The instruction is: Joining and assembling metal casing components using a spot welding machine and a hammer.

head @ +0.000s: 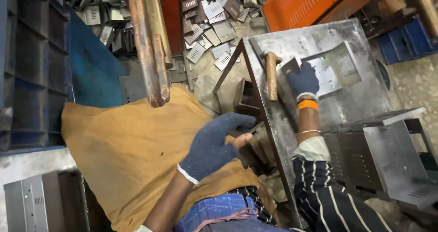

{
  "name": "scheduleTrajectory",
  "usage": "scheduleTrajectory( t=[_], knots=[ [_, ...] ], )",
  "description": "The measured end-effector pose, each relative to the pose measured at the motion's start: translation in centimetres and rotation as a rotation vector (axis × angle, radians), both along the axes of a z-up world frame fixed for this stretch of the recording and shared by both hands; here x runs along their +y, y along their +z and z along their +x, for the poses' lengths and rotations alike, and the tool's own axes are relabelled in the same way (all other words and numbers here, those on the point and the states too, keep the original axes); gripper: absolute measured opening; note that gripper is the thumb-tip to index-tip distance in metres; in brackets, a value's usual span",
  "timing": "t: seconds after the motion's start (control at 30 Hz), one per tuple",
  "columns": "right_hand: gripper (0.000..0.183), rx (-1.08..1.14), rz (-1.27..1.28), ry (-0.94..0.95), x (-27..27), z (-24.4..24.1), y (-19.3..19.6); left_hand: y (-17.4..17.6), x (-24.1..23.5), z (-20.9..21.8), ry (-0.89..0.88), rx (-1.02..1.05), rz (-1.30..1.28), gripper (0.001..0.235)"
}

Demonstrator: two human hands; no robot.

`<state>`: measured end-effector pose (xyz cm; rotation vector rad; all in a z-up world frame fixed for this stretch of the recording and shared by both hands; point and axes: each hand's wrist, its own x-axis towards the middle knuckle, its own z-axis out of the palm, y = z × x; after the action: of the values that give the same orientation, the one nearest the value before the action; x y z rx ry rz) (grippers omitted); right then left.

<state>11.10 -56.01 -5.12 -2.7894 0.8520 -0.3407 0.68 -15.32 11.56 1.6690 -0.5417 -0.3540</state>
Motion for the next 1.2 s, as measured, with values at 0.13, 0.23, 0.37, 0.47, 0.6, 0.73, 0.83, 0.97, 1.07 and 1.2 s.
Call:
scheduleTrajectory(
  t=[0.13,0.23,0.37,0.47,0.6,0.73,0.83,0.97,1.07,1.2],
  knots=[
    [0.060,-0.067,0.014,0.104,5.8,-1.9,1.8,-2.5,2.5,0.4,0.079,0.024,-0.022,0.034],
    [0.049,-0.242,0.074,0.270,12.6,-2.7,4.4,-4.8,5.5,0.7,0.215,-0.036,-0.027,0.027],
    [0.025,-0.125,0.535,0.640,22.7,-3.6,3.9,-8.9,11.1,-0.1,0.466,0.210,-0.143,0.019],
    [0.016,0.066,0.801,0.993,32.2,-5.1,6.3,-10.0,16.1,-2.1,0.698,0.191,-0.160,0.019],
    [0.017,0.307,0.889,1.309,41.3,-7.3,7.7,-12.0,23.4,-7.6,1.101,-0.318,0.451,0.054],
    [0.016,0.343,0.714,1.419,45.9,-9.1,9.4,-14.8,28.1,-13.2,1.413,-0.264,1.068,0.057],
    [0.015,0.369,0.771,1.514,47.7,-9.8,10.0,-19.5,31.4,-16.5,1.436,-0.045,1.222,0.059],
    [0.018,0.346,0.868,1.656,49.5,-10.5,11.8,-20.7,34.7,-17.9,1.329,0.026,1.292,0.051],
    [0.026,0.141,0.823,1.801,51.7,-11.3,15.3,-12.8,35.7,-18.2,1.318,-0.163,1.309,0.050],
    [0.047,-0.453,0.569,1.883,55.0,-13.2,22.4,0.6,33.7,-18.2,1.118,-0.158,1.322,0.048]
  ],
)
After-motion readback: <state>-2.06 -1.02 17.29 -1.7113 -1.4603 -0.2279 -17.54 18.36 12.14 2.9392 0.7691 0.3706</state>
